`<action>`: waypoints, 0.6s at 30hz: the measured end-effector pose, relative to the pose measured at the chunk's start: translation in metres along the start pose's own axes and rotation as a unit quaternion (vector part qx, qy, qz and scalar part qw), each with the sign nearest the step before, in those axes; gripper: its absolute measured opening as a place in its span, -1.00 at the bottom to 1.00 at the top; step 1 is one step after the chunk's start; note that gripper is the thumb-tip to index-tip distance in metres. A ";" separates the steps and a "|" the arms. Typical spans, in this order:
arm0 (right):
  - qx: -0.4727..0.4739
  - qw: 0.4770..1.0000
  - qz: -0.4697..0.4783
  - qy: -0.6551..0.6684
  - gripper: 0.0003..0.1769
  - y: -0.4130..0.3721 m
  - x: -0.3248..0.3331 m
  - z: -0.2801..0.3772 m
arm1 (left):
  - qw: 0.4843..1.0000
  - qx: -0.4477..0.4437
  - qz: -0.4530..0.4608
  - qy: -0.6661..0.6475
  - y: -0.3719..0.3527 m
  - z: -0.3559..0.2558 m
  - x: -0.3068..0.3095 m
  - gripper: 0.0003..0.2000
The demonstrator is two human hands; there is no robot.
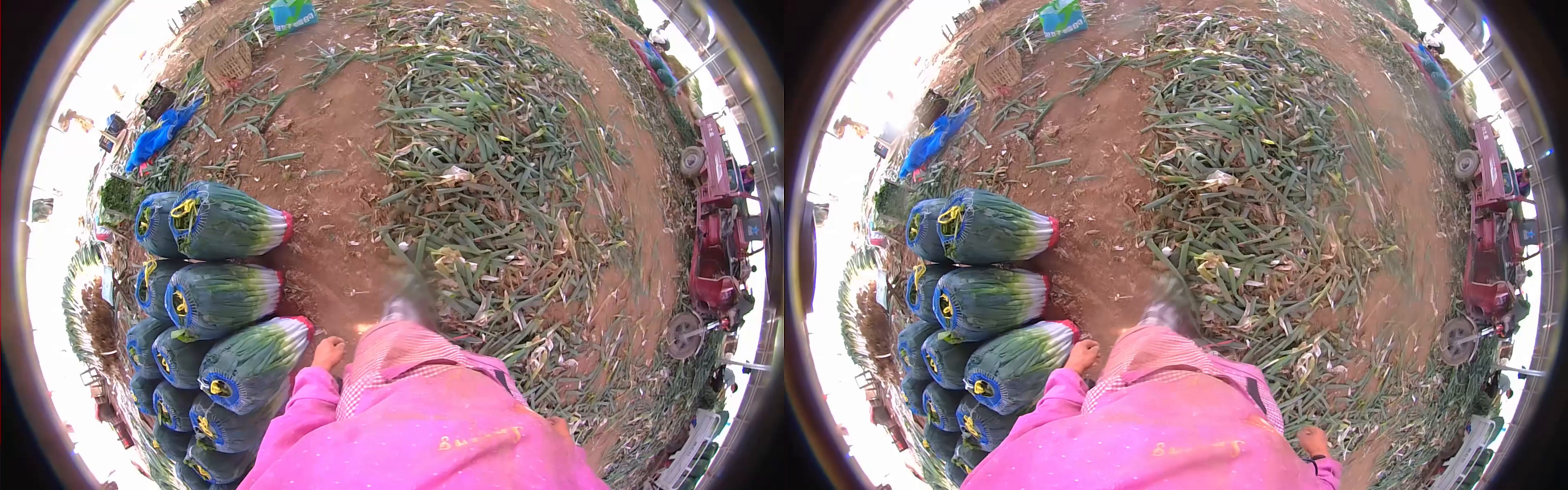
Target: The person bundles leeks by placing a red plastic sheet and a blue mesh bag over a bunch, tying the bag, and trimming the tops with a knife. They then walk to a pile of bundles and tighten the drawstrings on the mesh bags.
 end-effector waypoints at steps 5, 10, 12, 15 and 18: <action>0.104 0.988 -0.047 -0.102 -0.71 0.083 0.053 0.082 | 0.997 0.037 0.064 -0.012 -0.002 -0.012 -0.016 -0.67; 0.316 0.936 -0.135 0.076 -0.66 0.128 0.105 0.267 | 0.992 0.065 0.068 0.079 -0.015 0.006 -0.009 -0.67; 0.306 0.932 -0.108 0.165 -0.68 0.098 0.121 0.312 | 0.992 0.075 0.080 0.062 -0.013 0.001 -0.002 -0.67; 0.294 0.935 -0.137 0.143 -0.69 0.115 0.093 0.233 | 0.987 0.080 0.104 0.093 -0.004 -0.029 0.017 -0.67; 0.103 0.990 -0.078 0.053 -0.65 0.092 0.036 0.139 | 0.988 -0.006 0.053 0.147 0.031 -0.054 0.031 -0.67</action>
Point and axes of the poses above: each hand's wrist, its own y-axis towards the middle knuckle, its own x-axis out of the back of the hand, z = x × y, the point moved 3 cm from there along y, towards the middle knuckle, and after that the axes turned 11 degrees about y, right-handed, at the moved point
